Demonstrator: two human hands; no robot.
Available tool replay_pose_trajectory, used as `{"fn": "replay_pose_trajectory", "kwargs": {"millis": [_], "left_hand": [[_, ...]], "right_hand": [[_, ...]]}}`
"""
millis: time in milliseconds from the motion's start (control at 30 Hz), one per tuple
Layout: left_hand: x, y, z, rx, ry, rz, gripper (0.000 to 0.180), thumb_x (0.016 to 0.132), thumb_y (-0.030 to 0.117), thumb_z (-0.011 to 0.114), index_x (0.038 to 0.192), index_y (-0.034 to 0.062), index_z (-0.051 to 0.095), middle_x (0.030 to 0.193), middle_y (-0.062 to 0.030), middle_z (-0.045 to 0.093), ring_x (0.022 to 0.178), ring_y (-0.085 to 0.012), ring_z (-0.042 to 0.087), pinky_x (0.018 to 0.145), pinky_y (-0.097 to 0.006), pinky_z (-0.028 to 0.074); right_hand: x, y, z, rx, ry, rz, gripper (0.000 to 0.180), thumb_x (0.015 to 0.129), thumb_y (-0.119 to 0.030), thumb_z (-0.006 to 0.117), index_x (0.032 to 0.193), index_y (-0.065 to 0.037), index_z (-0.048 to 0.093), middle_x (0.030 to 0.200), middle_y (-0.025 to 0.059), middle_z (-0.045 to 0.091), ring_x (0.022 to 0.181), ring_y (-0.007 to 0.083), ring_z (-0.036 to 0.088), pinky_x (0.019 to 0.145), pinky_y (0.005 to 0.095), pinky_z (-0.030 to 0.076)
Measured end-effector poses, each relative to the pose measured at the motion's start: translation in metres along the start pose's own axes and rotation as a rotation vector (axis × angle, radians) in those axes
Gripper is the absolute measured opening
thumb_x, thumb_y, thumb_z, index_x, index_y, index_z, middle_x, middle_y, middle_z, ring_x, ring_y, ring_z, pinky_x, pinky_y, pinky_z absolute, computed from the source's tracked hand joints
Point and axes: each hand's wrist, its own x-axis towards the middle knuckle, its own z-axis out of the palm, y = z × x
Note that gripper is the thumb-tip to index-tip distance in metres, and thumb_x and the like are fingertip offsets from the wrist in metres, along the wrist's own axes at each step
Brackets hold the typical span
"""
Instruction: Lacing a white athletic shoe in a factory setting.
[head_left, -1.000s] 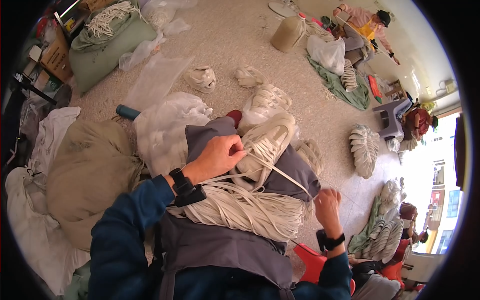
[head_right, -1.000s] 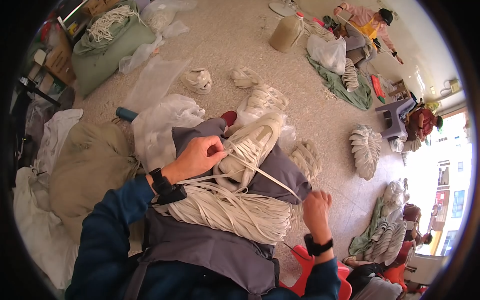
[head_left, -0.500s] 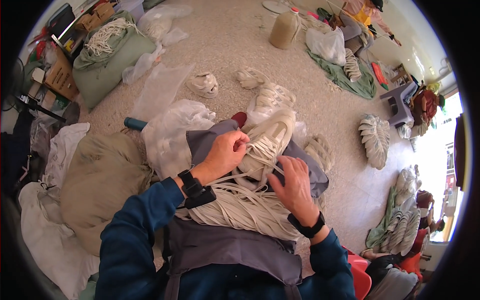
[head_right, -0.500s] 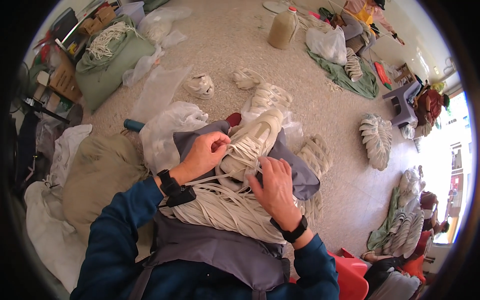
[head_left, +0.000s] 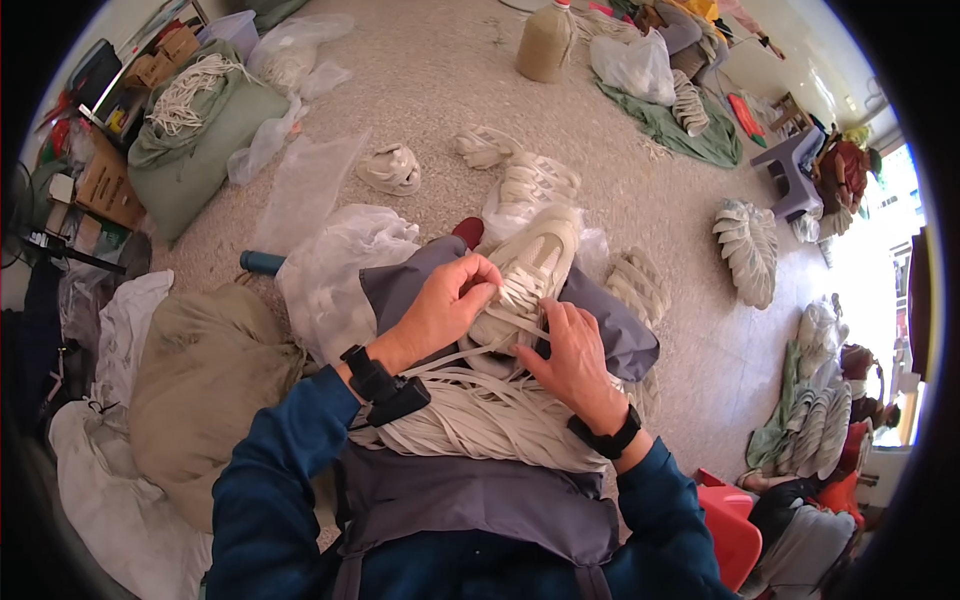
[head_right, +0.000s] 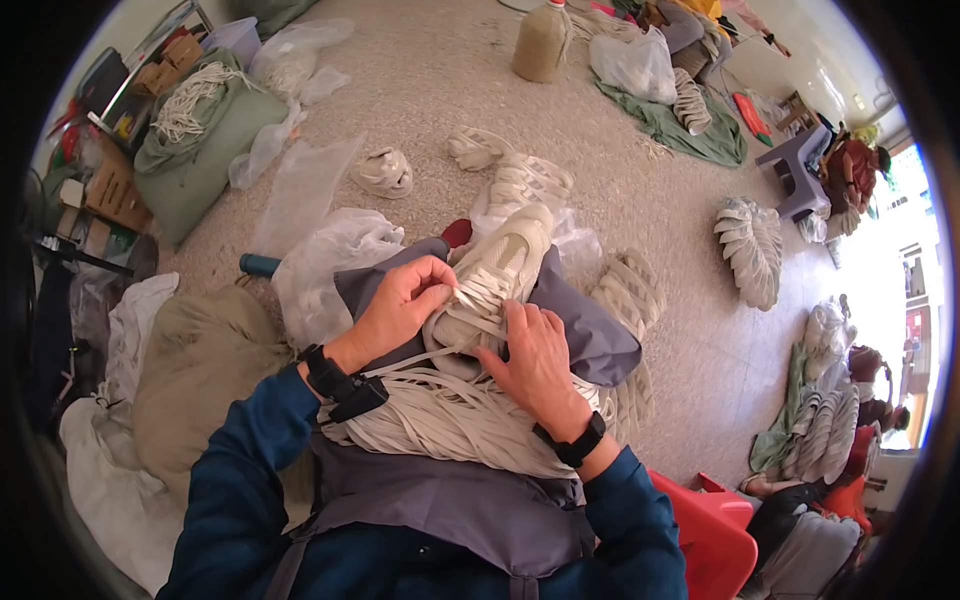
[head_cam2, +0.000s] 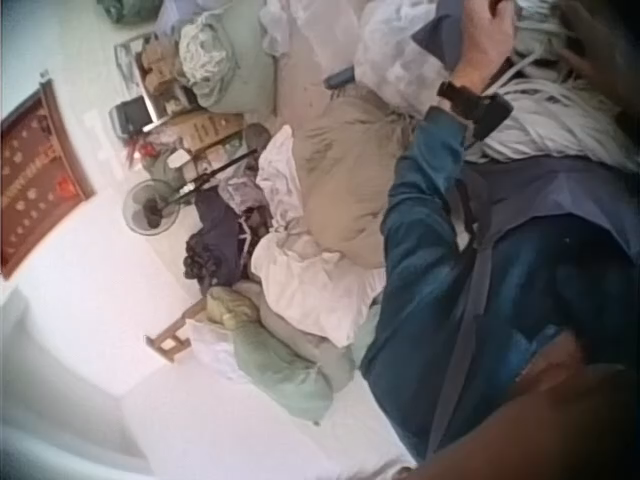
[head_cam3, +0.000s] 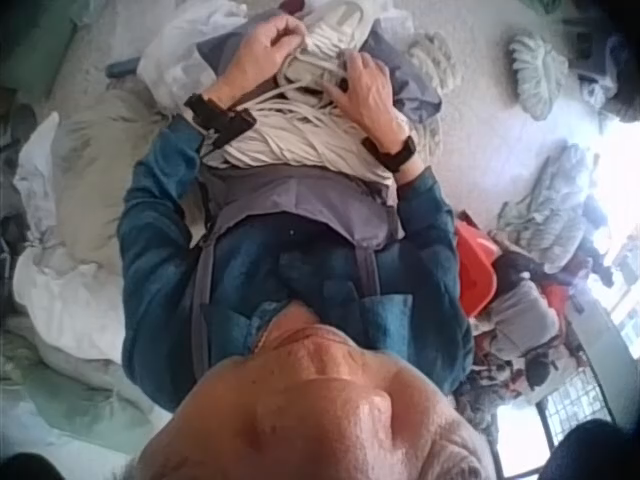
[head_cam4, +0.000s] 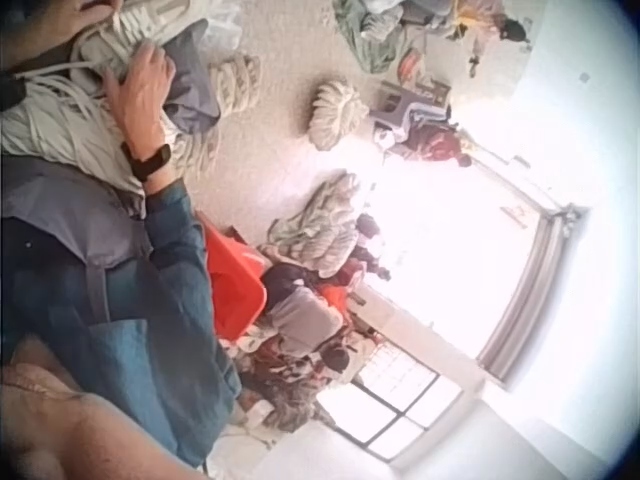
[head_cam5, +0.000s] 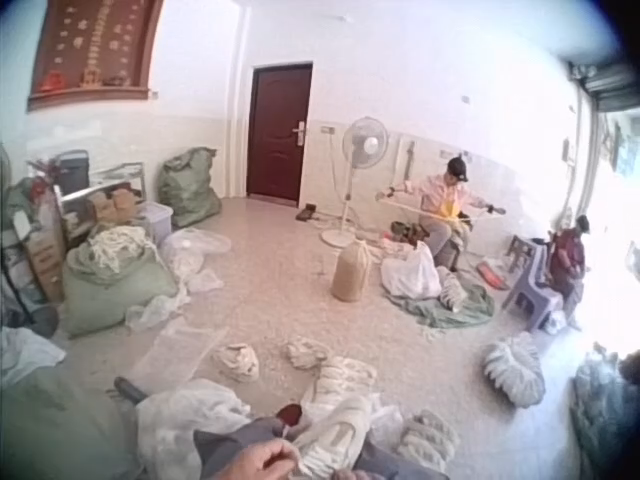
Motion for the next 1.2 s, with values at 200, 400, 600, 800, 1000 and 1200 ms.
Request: {"fn": "replay_pose_trajectory", "kwargs": {"millis": [200,400,600,800,1000,1200], "left_hand": [[0.007,0.014,0.004,0.041,-0.179,-0.026,0.005,0.096,0.003,0.061,0.099,-0.0012,0.064,0.084,0.0032,0.061,0.074,-0.0026,0.052,0.066,-0.021,0.043],[-0.001,0.017,-0.017,0.360,-0.213,-0.143,0.010,0.092,0.008,0.066,0.093,-0.0018,0.068,0.072,0.0019,0.060,0.066,-0.0053,0.052,0.060,-0.024,0.043],[0.004,0.021,-0.008,0.593,-0.233,-0.028,0.013,0.088,0.012,0.070,0.092,0.0000,0.069,0.065,-0.0089,0.061,0.057,-0.0158,0.055,0.057,-0.033,0.044],[0.003,0.002,-0.002,0.663,-0.105,0.234,0.017,0.087,0.014,0.073,0.086,-0.0005,0.065,0.067,-0.0079,0.060,0.060,-0.0159,0.057,0.057,-0.033,0.043],[0.001,0.008,-0.016,0.382,-0.264,0.002,0.011,0.089,0.007,0.072,0.087,0.0023,0.062,0.087,0.0005,0.057,0.073,-0.0079,0.054,0.064,-0.026,0.044],[-0.005,-0.004,-0.007,0.251,0.114,0.125,0.010,0.088,0.000,0.069,0.097,0.0023,0.068,0.090,-0.0026,0.056,0.067,-0.0111,0.052,0.062,-0.026,0.045]], "right_hand": [[0.002,-0.002,0.002,-0.034,0.028,0.002,0.061,0.078,-0.025,0.082,0.123,0.003,0.052,0.099,0.0175,0.060,0.095,0.0374,0.060,0.092,0.0467,0.045],[-0.002,-0.002,-0.007,0.010,0.047,-0.029,0.054,0.080,-0.025,0.081,0.119,0.002,0.054,0.099,0.0171,0.060,0.095,0.0372,0.059,0.091,0.0465,0.045],[-0.010,0.005,-0.004,0.088,0.038,-0.026,0.026,0.086,-0.020,0.075,0.090,-0.002,0.058,0.082,0.0136,0.062,0.078,0.0363,0.060,0.084,0.0457,0.045],[-0.021,0.008,-0.011,0.193,-0.033,-0.015,0.017,0.091,-0.012,0.067,0.080,-0.004,0.056,0.074,0.0138,0.061,0.072,0.0356,0.060,0.076,0.0424,0.045],[-0.023,0.011,-0.010,0.206,-0.040,-0.070,0.020,0.091,-0.013,0.069,0.079,-0.003,0.057,0.069,0.0129,0.056,0.070,0.0351,0.058,0.075,0.0420,0.044],[-0.025,0.000,-0.017,0.229,-0.089,-0.024,0.024,0.090,-0.016,0.070,0.076,-0.003,0.056,0.072,0.0143,0.057,0.072,0.0365,0.059,0.073,0.0442,0.046]]}}
